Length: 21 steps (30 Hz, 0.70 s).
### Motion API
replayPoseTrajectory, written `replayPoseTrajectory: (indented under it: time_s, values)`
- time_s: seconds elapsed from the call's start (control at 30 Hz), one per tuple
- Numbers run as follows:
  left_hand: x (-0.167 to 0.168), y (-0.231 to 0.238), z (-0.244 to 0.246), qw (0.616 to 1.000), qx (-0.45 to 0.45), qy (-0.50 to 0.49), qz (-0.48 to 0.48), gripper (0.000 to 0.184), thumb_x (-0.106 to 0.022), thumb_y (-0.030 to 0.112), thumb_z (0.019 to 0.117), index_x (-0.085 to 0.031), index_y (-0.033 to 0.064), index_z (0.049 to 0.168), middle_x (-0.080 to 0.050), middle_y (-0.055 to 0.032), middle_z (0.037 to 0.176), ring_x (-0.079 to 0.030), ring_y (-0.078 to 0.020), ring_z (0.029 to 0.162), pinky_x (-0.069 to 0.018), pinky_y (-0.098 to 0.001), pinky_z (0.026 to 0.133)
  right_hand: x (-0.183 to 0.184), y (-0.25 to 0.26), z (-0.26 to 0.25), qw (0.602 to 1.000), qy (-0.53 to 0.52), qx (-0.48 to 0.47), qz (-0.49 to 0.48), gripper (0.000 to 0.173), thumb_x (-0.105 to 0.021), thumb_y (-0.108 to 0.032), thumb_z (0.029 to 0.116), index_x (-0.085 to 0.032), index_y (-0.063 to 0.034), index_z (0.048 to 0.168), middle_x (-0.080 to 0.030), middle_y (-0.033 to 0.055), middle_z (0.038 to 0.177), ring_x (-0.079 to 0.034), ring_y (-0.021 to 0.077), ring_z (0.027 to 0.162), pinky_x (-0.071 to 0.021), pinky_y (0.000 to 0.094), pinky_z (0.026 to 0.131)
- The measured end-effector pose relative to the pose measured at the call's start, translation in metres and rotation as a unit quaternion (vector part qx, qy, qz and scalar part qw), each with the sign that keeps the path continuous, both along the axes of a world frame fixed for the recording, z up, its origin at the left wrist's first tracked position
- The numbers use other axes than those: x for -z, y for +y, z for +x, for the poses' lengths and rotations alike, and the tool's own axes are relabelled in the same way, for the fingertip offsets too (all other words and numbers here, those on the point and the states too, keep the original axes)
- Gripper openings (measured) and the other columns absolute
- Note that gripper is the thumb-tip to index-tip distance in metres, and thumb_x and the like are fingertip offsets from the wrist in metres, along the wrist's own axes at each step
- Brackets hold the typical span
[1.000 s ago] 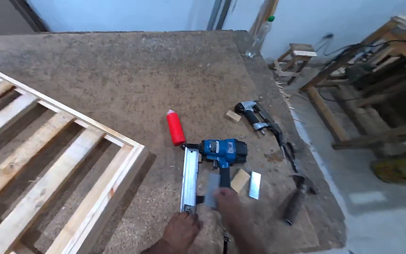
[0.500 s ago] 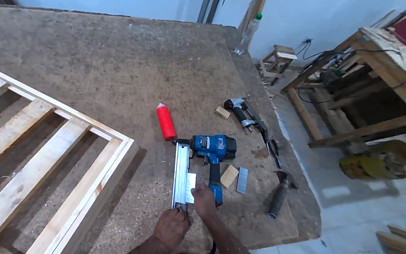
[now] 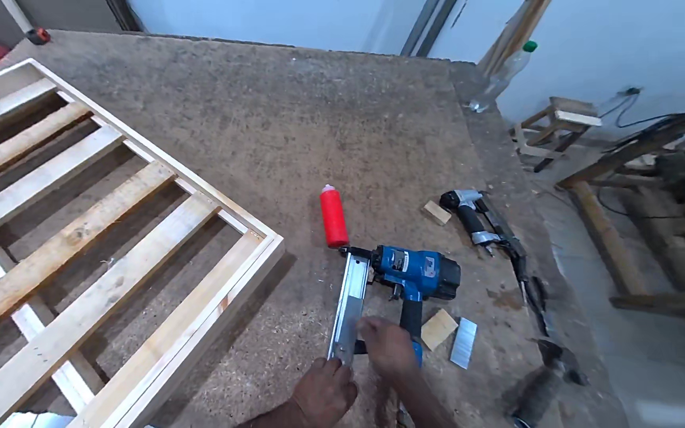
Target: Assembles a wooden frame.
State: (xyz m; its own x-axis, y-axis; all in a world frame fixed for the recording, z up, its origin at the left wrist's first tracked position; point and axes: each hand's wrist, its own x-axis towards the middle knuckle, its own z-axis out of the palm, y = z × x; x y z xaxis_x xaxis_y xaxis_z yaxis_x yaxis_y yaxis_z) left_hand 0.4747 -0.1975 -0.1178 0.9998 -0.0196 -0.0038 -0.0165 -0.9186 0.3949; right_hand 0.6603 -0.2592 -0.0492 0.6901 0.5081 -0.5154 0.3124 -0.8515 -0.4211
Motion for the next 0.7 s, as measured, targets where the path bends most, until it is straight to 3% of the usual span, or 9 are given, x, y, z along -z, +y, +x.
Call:
replayPoseTrajectory:
  time_s: [0.07, 0.13, 0.2, 0.23, 0.3, 0.43, 0.5, 0.57, 0.7]
  values:
    - [-0.001, 0.001, 0.002, 1.0, -0.002, 0.001, -0.005, 0.014, -0.057, 0.015, 0.0989, -0.071, 0.0144, 0.102, -0.069, -0.0099, 0.109, -0.066, -0.0297, 0.109, -0.0577, -0.0473, 0.086, 0.001, -0.02, 0.025, 0.991, -0.078, 0.099, 0.038, 0.044, -0.057, -0.037, 0.1007, -0.066, -0.0077, 0.132, -0.066, 0.02, 0.127, -0.063, 0.0364, 0.119, -0.0513, 0.0581, 0.102]
    - [-0.005, 0.003, 0.001, 1.0, 0.003, 0.006, -0.023, 0.018, -0.056, 0.017, 0.101, -0.072, 0.0142, 0.107, -0.069, -0.0092, 0.111, -0.063, -0.0291, 0.116, -0.0549, -0.0474, 0.094, 0.027, -0.041, 0.058, 0.968, -0.139, 0.203, 0.053, 0.05, -0.064, -0.045, 0.0953, -0.067, -0.0039, 0.123, -0.067, 0.023, 0.117, -0.065, 0.0413, 0.111, -0.0521, 0.0636, 0.094]
    - [-0.009, 0.004, -0.003, 0.999, 0.001, 0.01, -0.036, 0.02, -0.054, 0.017, 0.1018, -0.073, 0.0122, 0.107, -0.07, -0.0092, 0.113, -0.062, -0.0294, 0.119, -0.0527, -0.0487, 0.098, 0.062, -0.053, 0.085, 0.966, -0.094, 0.235, 0.052, 0.054, -0.063, -0.053, 0.0947, -0.069, -0.0039, 0.116, -0.07, 0.0197, 0.104, -0.067, 0.0382, 0.1, -0.0534, 0.0634, 0.087]
    - [-0.012, 0.006, -0.004, 0.999, -0.001, 0.024, -0.046, 0.021, -0.054, 0.017, 0.1019, -0.073, 0.0119, 0.108, -0.07, -0.0094, 0.114, -0.062, -0.0298, 0.12, -0.0513, -0.0497, 0.1, 0.072, -0.051, 0.092, 0.969, -0.072, 0.23, 0.055, 0.053, -0.063, -0.054, 0.0945, -0.071, -0.0054, 0.113, -0.072, 0.017, 0.1, -0.069, 0.0353, 0.096, -0.0547, 0.0613, 0.085]
    - [-0.02, 0.006, 0.0, 0.995, 0.01, 0.065, -0.074, 0.021, -0.056, 0.017, 0.1014, -0.071, 0.01, 0.114, -0.069, -0.0129, 0.118, -0.061, -0.0331, 0.121, -0.0485, -0.0524, 0.103, 0.062, -0.037, 0.089, 0.974, -0.078, 0.209, 0.036, 0.053, -0.065, -0.051, 0.0943, -0.068, -0.0036, 0.118, -0.072, 0.0178, 0.105, -0.069, 0.0355, 0.1, -0.0551, 0.0604, 0.089]
    - [-0.017, 0.004, 0.001, 0.995, -0.006, 0.067, -0.076, 0.026, -0.053, 0.019, 0.103, -0.068, 0.0074, 0.12, -0.068, -0.0157, 0.12, -0.062, -0.0349, 0.121, -0.0502, -0.0524, 0.102, 0.028, -0.012, 0.051, 0.969, -0.184, 0.164, 0.022, 0.065, -0.074, -0.04, 0.0894, -0.059, 0.003, 0.135, -0.059, 0.0288, 0.13, -0.057, 0.0451, 0.124, -0.0476, 0.0606, 0.105]
    - [-0.012, 0.003, -0.001, 0.997, -0.027, 0.029, -0.06, 0.023, -0.054, 0.02, 0.1025, -0.069, 0.0094, 0.116, -0.069, -0.0143, 0.114, -0.065, -0.0335, 0.115, -0.0539, -0.0504, 0.097, 0.016, -0.003, 0.028, 0.98, -0.172, 0.097, -0.01, 0.053, -0.067, -0.039, 0.0927, -0.065, -0.0035, 0.132, -0.062, 0.0241, 0.13, -0.057, 0.041, 0.125, -0.0475, 0.0581, 0.106]
    - [-0.01, 0.002, -0.002, 0.998, -0.028, 0.014, -0.057, 0.022, -0.052, 0.019, 0.1032, -0.07, 0.0097, 0.112, -0.069, -0.0148, 0.109, -0.066, -0.0338, 0.11, -0.0546, -0.0496, 0.096, 0.018, 0.008, -0.001, 0.996, -0.078, 0.043, -0.026, 0.048, -0.055, -0.041, 0.102, -0.065, -0.009, 0.136, -0.068, 0.0161, 0.126, -0.065, 0.0322, 0.119, -0.0528, 0.0528, 0.102]
    - [0.0, -0.002, -0.005, 0.997, -0.018, -0.079, 0.018, 0.013, -0.059, 0.017, 0.0979, -0.071, 0.0132, 0.096, -0.069, -0.009, 0.088, -0.07, -0.0281, 0.091, -0.0591, -0.0441, 0.085, 0.048, 0.02, -0.035, 0.994, -0.109, 0.021, -0.002, 0.046, -0.052, -0.033, 0.1042, -0.065, -0.0014, 0.134, -0.067, 0.0192, 0.123, -0.065, 0.0314, 0.118, -0.0526, 0.0453, 0.103]
